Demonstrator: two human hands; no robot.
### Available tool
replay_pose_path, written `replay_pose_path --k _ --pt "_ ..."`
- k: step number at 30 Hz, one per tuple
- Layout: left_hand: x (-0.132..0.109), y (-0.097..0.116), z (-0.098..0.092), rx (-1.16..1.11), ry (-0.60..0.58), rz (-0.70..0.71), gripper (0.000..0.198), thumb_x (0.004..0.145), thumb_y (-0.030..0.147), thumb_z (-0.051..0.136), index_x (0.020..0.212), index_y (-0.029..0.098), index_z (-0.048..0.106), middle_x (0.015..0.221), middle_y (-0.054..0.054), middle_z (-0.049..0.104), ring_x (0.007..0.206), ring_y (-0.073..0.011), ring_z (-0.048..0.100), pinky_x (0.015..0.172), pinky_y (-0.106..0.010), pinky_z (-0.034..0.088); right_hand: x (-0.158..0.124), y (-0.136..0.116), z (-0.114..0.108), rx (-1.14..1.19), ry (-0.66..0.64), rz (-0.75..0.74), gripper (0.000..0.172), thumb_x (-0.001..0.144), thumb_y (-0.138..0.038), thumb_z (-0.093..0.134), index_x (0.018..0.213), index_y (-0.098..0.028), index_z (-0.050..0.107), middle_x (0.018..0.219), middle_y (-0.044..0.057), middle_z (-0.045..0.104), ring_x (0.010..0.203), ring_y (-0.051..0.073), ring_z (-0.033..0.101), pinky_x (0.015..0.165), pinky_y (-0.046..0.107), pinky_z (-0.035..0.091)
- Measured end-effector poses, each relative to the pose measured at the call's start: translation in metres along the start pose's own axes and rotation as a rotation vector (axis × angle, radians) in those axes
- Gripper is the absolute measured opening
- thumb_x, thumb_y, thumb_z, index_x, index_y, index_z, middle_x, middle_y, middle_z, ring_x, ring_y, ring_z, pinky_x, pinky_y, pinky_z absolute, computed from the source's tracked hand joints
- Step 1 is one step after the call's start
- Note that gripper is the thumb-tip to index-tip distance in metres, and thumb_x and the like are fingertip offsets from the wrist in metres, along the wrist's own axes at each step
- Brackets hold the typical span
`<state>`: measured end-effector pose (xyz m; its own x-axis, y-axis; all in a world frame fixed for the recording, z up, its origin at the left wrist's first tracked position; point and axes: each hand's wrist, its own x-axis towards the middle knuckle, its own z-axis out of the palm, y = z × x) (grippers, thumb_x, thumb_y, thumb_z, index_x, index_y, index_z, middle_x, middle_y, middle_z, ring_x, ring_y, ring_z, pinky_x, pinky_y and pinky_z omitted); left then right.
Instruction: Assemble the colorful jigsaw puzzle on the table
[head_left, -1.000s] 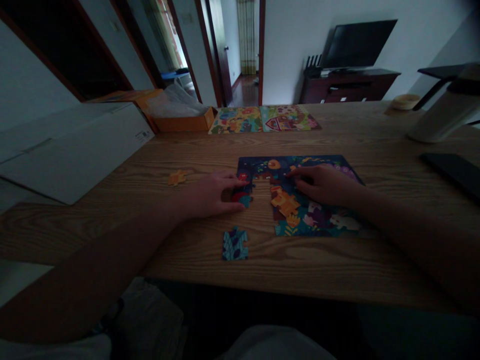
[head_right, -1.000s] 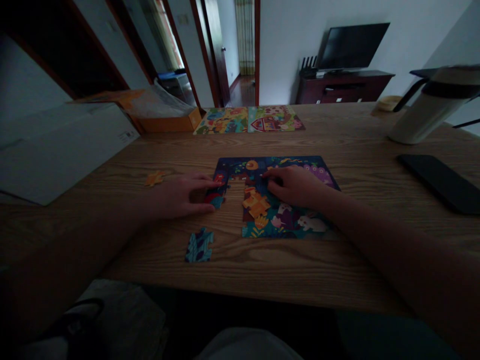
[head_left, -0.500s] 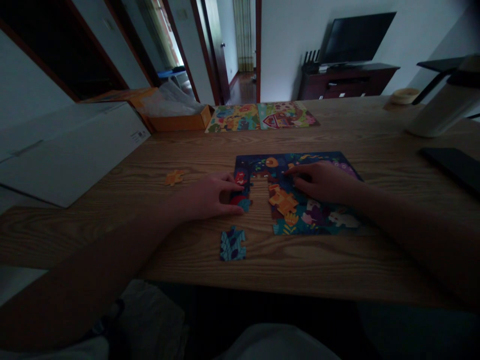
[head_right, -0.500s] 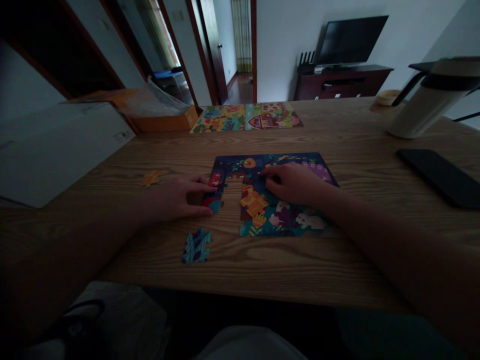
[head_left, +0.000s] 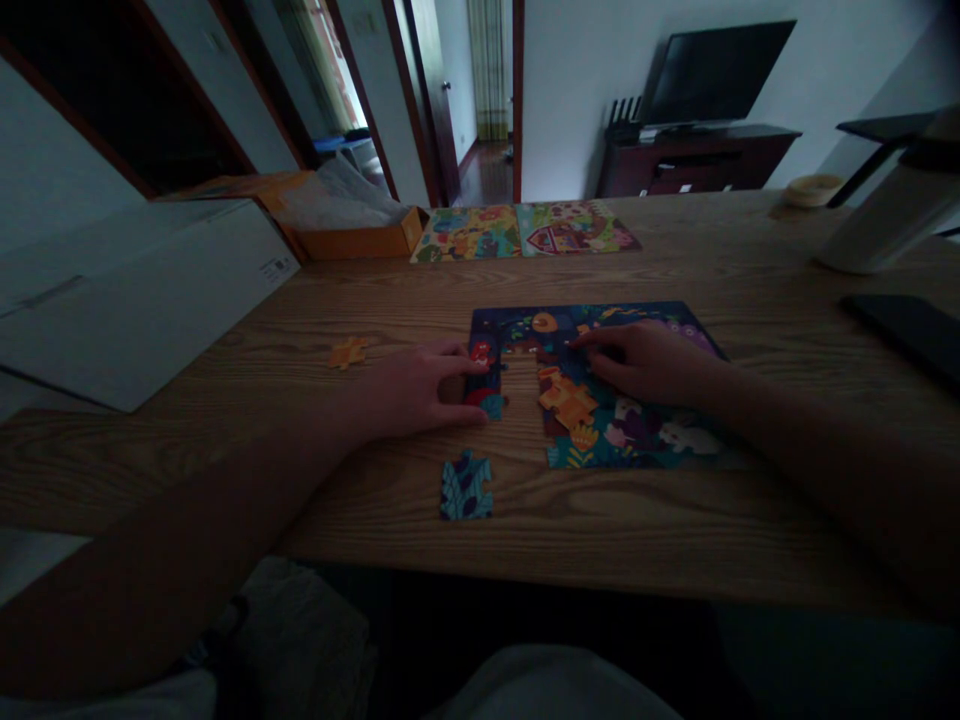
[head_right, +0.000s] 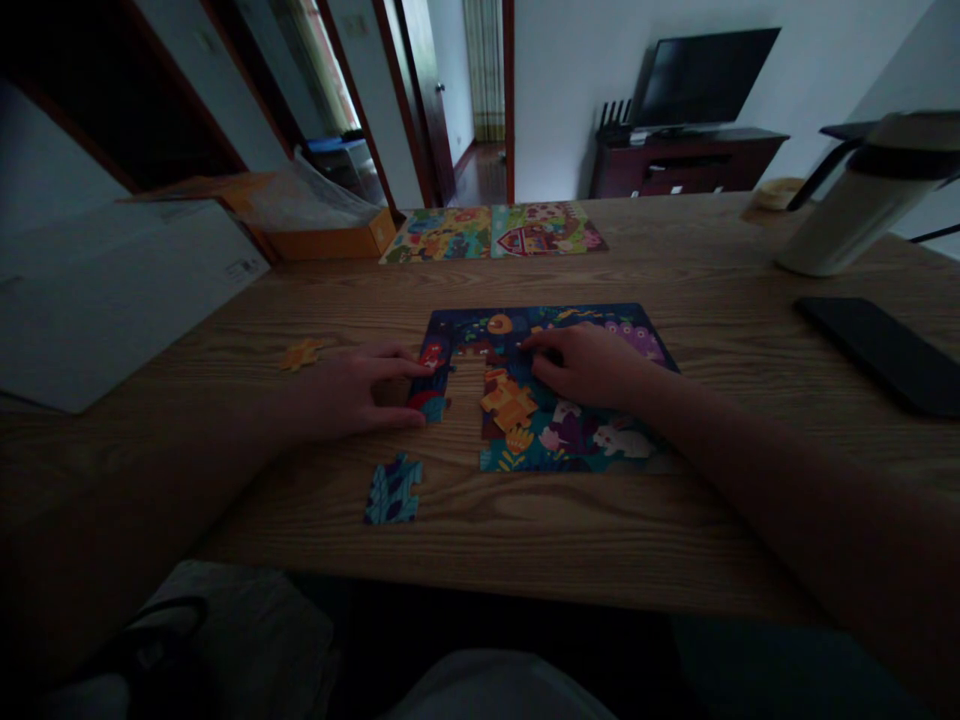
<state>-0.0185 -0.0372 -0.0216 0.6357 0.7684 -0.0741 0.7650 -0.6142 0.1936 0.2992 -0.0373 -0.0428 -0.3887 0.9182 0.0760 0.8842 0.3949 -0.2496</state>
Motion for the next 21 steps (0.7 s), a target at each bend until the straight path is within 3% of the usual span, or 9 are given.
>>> replay_pose_path --k 5,10,14,17,21 --pt "0.000 -0.006 -0.002 0.035 -0.023 0.010 0.057 0.088 0.063 0.065 0.135 0.032 0.068 0.144 -0.004 0.059 0.127 -0.0285 0.059 0.108 -0.038 0.043 -0.001 0.003 0.001 0.061 0.070 -0.009 0.040 0.092 -0.032 0.051 0.120 -0.020 0.076 0.081 0.006 0.076 0.065 0.019 0.064 0.061 0.029 0.043" --pt "0.000 -0.006 -0.002 0.010 -0.048 0.029 0.053 0.089 0.063 0.064 0.129 0.030 0.072 0.144 -0.005 0.059 0.131 -0.0294 0.055 0.110 -0.038 0.042 -0.003 0.009 0.000 0.336 0.204 0.045 0.035 0.091 -0.022 0.042 0.111 -0.019 0.071 0.071 0.003 0.072 0.065 0.021 0.067 0.061 0.030 0.047" --pt "-0.001 -0.005 -0.005 -0.028 -0.054 0.046 0.050 0.092 0.061 0.061 0.131 0.031 0.072 0.144 -0.005 0.060 0.129 -0.0282 0.058 0.109 -0.038 0.042 -0.005 -0.010 -0.009 0.497 0.057 0.070 0.032 0.092 -0.022 0.046 0.119 -0.021 0.063 0.077 0.004 0.075 0.068 0.022 0.069 0.061 0.031 0.052" --pt "-0.001 -0.006 -0.006 -0.057 -0.051 0.076 0.045 0.095 0.057 0.059 0.131 0.033 0.071 0.144 -0.003 0.060 0.126 -0.0265 0.060 0.107 -0.036 0.043 -0.005 -0.036 -0.015 0.541 -0.078 0.002 0.033 0.094 -0.030 0.055 0.126 -0.024 0.060 0.088 0.005 0.077 0.075 0.022 0.071 0.063 0.031 0.055" --pt "-0.002 -0.008 -0.006 -0.057 -0.036 0.106 0.040 0.097 0.052 0.058 0.129 0.032 0.072 0.142 -0.003 0.062 0.126 -0.0267 0.060 0.106 -0.036 0.044 -0.002 -0.058 -0.011 0.470 -0.119 -0.073 0.026 0.095 -0.032 0.059 0.119 -0.023 0.066 0.091 0.006 0.077 0.074 0.020 0.071 0.064 0.029 0.054"
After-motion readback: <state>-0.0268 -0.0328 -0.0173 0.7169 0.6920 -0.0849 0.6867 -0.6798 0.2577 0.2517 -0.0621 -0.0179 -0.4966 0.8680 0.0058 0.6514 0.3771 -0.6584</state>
